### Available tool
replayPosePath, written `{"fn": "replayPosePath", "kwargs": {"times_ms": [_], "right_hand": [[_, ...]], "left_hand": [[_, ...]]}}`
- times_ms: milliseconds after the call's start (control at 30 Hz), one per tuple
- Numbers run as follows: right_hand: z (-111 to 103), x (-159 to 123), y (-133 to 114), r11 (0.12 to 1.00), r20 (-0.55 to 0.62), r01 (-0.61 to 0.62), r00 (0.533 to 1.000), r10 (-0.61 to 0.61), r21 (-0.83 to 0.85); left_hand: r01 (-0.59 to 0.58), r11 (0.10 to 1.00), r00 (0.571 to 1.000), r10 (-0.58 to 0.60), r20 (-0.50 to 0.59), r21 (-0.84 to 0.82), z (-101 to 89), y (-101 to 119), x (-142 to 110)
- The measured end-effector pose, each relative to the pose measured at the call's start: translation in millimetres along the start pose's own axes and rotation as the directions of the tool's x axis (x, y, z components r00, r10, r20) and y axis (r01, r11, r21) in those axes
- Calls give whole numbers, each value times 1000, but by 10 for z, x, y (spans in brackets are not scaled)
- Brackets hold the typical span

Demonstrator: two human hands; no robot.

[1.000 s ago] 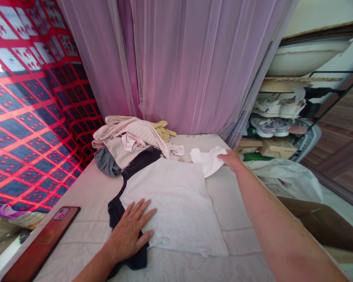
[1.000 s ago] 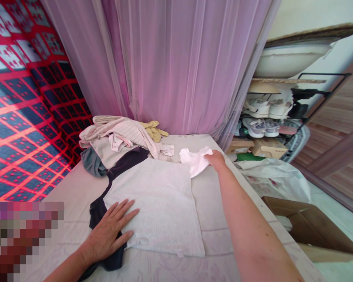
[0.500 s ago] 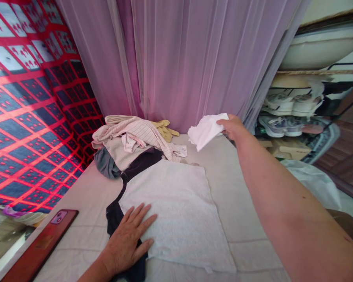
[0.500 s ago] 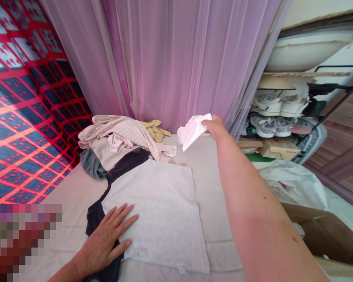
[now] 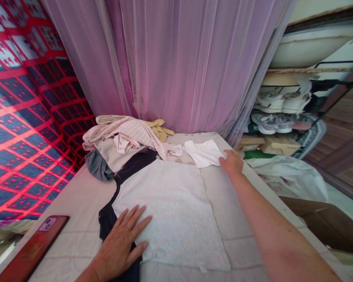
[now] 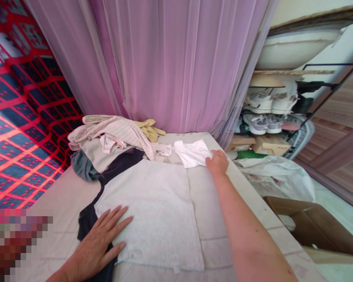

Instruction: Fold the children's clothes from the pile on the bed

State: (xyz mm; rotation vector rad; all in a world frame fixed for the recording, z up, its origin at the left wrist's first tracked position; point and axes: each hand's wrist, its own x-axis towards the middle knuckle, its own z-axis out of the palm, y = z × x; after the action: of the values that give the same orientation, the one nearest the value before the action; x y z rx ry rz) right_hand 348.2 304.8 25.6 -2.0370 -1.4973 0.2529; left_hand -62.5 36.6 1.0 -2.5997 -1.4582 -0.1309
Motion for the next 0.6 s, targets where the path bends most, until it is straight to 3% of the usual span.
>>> {"fn": "replayPosePath", "kwargs": {"times_ms": [33,100,167,233,300,433,500,600], "right_hand": [[30,-50,-48,983,37,169,985,-167,-73],[109,-159,-141,861,191,483,871,-453,-159],[193,-245,-218,742,335,651,742,-581,-156],[257,-279,-276,684,399,713,678,-617,-155],[298,-262,-324,714,388,681,710,-587,-164],[352,-223,-405,867,229,447,888,-399,-221],[388,-257,-428,878,220,431,895,-388,-208],[445,-344,-424,829,302,541,821,-485,-142]], "left_hand": [[-1,1000,1000,1,-3,-2,-3,1,1],[-3,1000,1000,3,-14,-12,-10,4,3],[-4,1000,1000,3,-23,-16,-18,8,6],[-2,1000,1000,2,-30,-7,-25,11,10],[-3,1000,999,3,-36,2,-29,13,15],[-13,1000,999,14,-43,11,-27,15,19],[-14,1000,999,15,-41,20,-22,16,16],[-10,999,999,12,-39,33,-19,18,10]]}}
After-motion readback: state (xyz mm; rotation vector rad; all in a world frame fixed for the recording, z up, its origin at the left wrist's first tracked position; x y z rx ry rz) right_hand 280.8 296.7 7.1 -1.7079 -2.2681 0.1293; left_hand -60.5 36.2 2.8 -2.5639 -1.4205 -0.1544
